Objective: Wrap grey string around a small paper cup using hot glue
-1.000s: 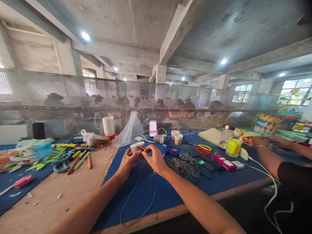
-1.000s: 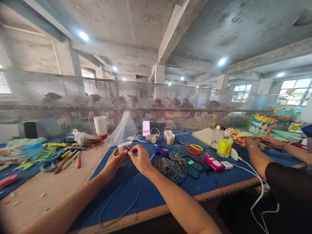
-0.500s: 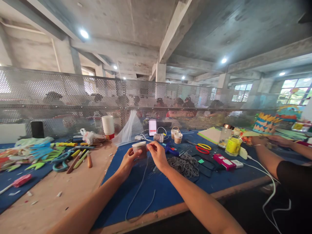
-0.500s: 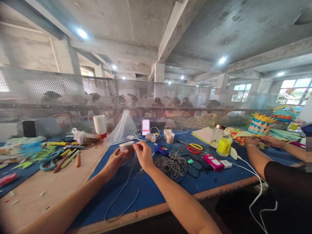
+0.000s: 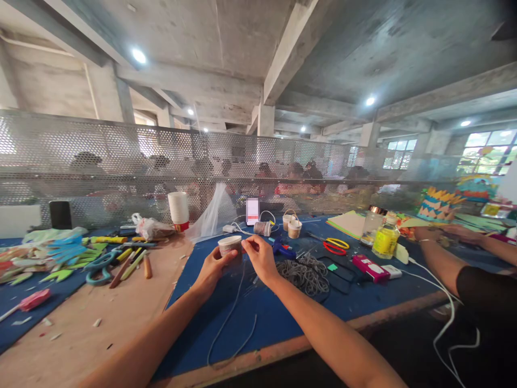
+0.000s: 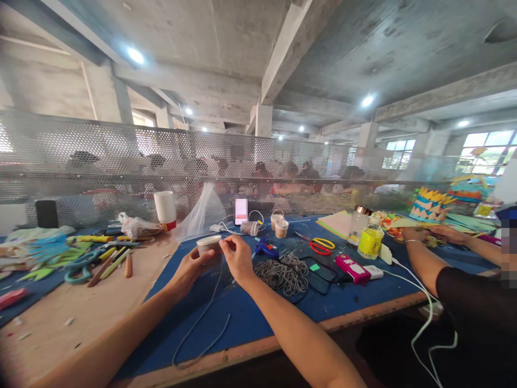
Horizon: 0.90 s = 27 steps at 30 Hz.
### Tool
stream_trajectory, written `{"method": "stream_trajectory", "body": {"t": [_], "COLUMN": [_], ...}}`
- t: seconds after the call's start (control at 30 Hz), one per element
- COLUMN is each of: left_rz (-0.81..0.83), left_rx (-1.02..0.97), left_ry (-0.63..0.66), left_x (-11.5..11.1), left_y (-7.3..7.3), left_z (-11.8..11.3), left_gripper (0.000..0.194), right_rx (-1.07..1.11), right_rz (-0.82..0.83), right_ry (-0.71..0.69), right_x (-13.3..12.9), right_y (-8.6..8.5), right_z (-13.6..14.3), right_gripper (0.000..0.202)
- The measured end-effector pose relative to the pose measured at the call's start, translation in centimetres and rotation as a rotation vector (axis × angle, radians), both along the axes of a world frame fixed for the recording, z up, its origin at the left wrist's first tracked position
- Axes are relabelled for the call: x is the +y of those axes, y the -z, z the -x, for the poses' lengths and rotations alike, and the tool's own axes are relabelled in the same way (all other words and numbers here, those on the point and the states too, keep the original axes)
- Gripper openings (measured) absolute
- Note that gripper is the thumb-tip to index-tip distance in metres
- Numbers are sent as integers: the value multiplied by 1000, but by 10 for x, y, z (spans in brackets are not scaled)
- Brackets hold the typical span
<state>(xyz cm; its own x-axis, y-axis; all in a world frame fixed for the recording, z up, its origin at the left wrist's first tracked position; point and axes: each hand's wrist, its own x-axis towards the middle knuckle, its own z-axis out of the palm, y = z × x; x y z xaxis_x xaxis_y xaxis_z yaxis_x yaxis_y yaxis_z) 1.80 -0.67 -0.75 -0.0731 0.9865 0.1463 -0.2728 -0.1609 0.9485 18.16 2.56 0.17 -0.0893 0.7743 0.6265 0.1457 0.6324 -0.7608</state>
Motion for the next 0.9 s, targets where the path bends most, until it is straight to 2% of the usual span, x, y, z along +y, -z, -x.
{"method": "stream_trajectory", "body": {"t": [0.9], "left_rz": [-18], "left_rx": [11], "left_ry": [46], "left_x": [2], "left_y": [5], "left_z": [3], "left_gripper": [70], "right_rx": [6], "right_rz": [24], "right_ry": [-7], "right_x": [1], "right_y": [-3], "right_z": [-4], "right_gripper": [25]}}
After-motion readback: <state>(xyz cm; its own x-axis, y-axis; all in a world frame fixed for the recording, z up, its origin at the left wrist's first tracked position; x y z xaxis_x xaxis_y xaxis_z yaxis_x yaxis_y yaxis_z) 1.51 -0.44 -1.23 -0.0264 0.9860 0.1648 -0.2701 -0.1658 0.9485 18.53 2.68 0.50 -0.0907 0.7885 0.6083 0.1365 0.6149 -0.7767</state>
